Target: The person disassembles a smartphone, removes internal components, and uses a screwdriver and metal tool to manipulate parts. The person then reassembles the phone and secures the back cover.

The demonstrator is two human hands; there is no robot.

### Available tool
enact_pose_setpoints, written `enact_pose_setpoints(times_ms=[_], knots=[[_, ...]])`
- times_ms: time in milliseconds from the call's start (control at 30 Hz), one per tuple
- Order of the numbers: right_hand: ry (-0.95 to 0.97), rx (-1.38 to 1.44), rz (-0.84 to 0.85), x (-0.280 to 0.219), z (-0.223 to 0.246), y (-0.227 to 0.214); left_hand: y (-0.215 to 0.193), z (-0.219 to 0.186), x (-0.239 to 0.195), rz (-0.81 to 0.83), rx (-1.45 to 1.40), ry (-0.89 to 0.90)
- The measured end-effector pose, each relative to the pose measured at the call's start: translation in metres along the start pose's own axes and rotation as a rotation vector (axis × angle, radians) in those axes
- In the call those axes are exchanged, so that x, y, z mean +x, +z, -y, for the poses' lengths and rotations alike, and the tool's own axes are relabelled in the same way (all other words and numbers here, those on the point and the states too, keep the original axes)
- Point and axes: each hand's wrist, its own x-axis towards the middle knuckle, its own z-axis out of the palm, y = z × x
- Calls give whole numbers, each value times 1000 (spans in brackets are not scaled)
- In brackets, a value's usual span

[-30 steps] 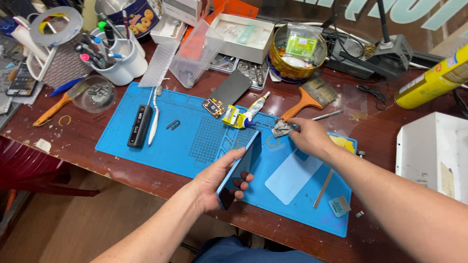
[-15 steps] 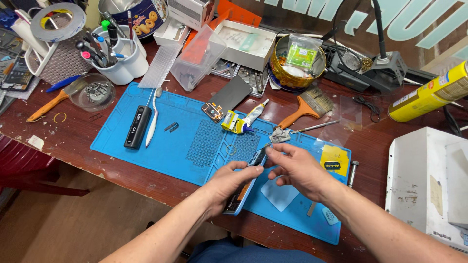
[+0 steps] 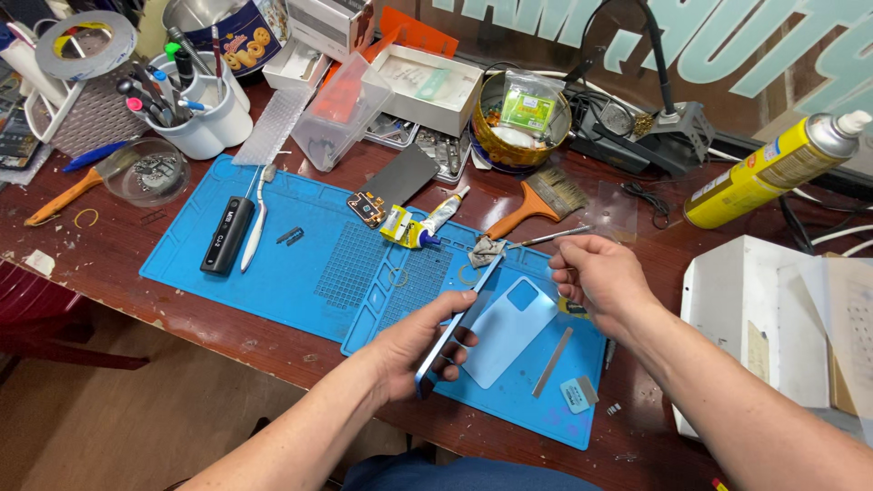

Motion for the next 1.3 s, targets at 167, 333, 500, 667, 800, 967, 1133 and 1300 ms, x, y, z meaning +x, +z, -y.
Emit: enact_pose_setpoints(times_ms=[167, 333, 500, 667, 800, 967, 1133, 1300], knots=[[-80, -300, 251, -34, -6, -9, 19, 18, 5, -60, 214, -52], [-161, -438, 289, -40, -16, -20, 50, 31, 13, -50, 222, -45], [-97, -258, 284, -27, -19, -45, 72, 30, 11, -59, 204, -29], [-105, -245, 334, -37, -10, -56, 82, 25, 6, -48, 239, 5], [-180, -419, 396, -48, -11, -49, 85, 26, 6, -49, 247, 37], [-187, -274, 435, -44, -8, -43, 89, 25, 1, -94, 210, 50], [-156, -107, 461, -40, 3, -34, 91, 15, -8, -124, 192, 89], [-249, -242, 406, -43, 11, -16, 79, 3, -16, -70, 200, 143]])
